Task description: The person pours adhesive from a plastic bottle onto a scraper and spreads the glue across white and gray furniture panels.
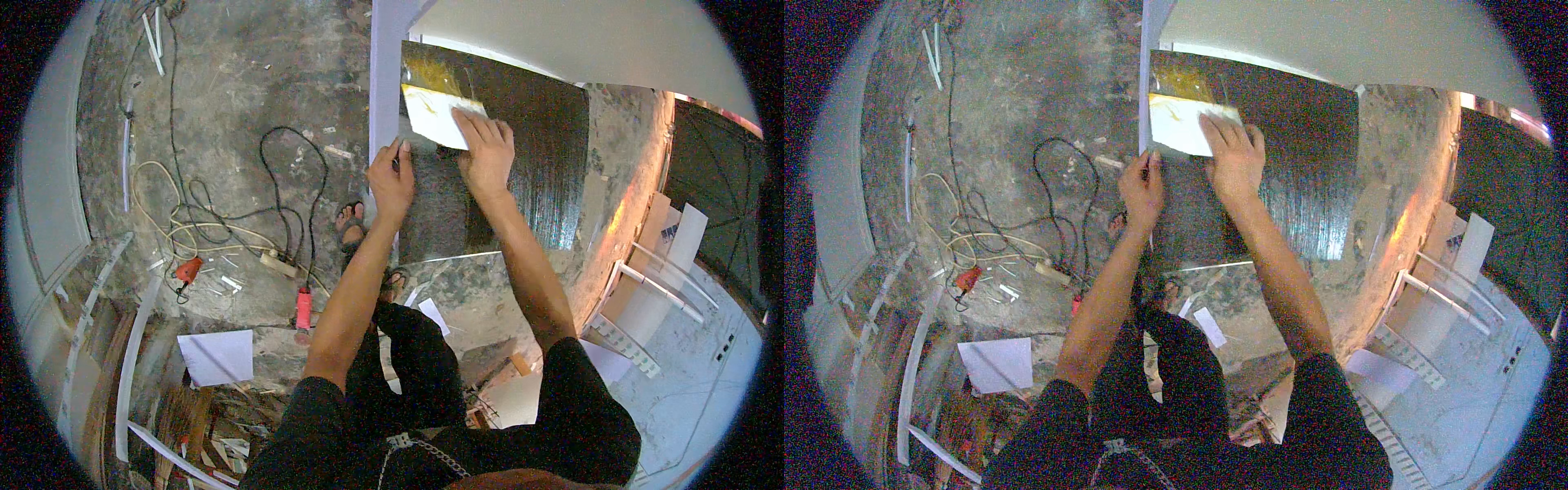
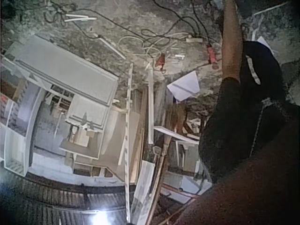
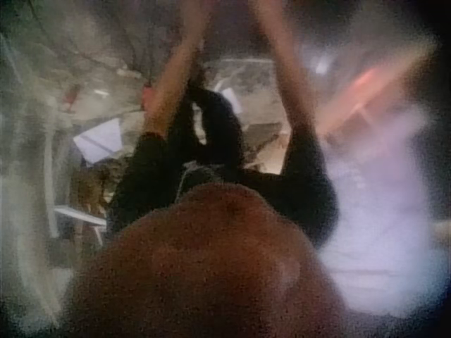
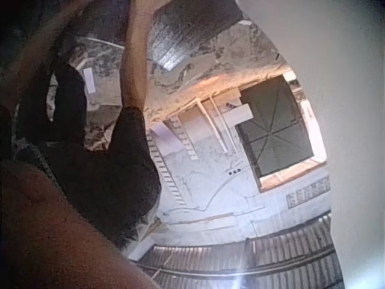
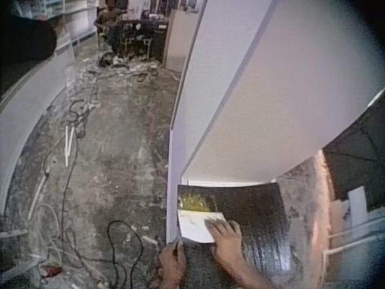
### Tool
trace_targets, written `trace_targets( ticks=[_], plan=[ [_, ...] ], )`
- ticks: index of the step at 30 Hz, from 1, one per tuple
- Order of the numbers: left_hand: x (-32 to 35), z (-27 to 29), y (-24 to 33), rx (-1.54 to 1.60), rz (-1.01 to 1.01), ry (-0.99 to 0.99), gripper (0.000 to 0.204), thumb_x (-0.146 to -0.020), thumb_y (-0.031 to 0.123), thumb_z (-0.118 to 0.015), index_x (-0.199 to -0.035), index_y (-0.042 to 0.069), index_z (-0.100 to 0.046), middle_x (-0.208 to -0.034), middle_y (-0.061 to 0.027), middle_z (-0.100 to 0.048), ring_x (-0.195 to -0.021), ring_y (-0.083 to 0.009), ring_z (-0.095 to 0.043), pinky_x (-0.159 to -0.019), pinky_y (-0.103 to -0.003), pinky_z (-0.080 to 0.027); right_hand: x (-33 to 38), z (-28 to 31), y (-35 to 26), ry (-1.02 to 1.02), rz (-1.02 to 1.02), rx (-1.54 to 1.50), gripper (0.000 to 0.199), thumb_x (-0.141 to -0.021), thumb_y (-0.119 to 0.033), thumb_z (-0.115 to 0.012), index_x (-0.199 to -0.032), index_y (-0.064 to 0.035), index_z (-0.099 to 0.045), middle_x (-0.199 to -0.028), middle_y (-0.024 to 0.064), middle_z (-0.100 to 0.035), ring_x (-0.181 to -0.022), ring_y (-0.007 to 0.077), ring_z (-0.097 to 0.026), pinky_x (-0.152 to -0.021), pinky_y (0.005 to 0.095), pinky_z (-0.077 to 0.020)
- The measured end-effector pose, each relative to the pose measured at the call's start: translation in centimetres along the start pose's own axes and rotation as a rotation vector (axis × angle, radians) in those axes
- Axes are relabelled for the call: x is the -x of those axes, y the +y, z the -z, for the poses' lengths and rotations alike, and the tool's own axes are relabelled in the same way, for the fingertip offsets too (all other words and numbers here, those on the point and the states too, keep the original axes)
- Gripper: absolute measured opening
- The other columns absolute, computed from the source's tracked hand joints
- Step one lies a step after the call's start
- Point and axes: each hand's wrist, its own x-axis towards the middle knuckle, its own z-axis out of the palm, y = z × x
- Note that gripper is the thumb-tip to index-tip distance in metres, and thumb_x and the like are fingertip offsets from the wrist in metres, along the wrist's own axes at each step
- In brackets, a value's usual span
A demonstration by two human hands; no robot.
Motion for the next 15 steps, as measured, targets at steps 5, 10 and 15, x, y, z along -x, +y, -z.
trace_targets(
  ticks=[5, 10, 15],
  plan=[
    [0.2, -0.1, -0.4, 0.072, -0.132, 0.103, 0.028, -0.099, 0.024, -0.059, -0.108, 0.000, -0.070, -0.075, -0.0173, -0.060, -0.062, -0.0291, -0.058, -0.058, -0.039, -0.043, 0.4, 1.3, -0.7, 0.067, 0.076, -0.023, 0.069, -0.060, 0.005, -0.063, -0.126, -0.0157, -0.065, -0.120, 0.0050, -0.067, -0.115, 0.0262, -0.061, -0.103, 0.0472, -0.0416],
    [0.1, 0.1, 0.3, -0.001, -0.034, 0.031, 0.031, -0.100, 0.027, -0.058, -0.106, -0.001, -0.070, -0.075, -0.0166, -0.059, -0.062, -0.0289, -0.056, -0.059, -0.039, -0.043, -4.1, 1.5, 3.4, 0.192, -0.100, -0.006, 0.061, -0.064, 0.003, -0.060, -0.122, -0.0156, -0.068, -0.118, 0.0110, -0.069, -0.109, 0.0317, -0.065, -0.095, 0.0429, -0.0498],
    [-0.2, -0.2, 0.5, 0.015, -0.060, 0.011, 0.031, -0.101, 0.026, -0.058, -0.109, -0.001, -0.069, -0.075, -0.0154, -0.057, -0.062, -0.0263, -0.056, -0.059, -0.038, -0.043, -7.4, -0.9, 5.4, 0.137, -0.162, 0.061, 0.058, -0.067, 0.000, -0.061, -0.123, -0.0166, -0.068, -0.119, 0.0108, -0.069, -0.106, 0.0310, -0.066, -0.091, 0.0429, -0.0528]
  ],
)
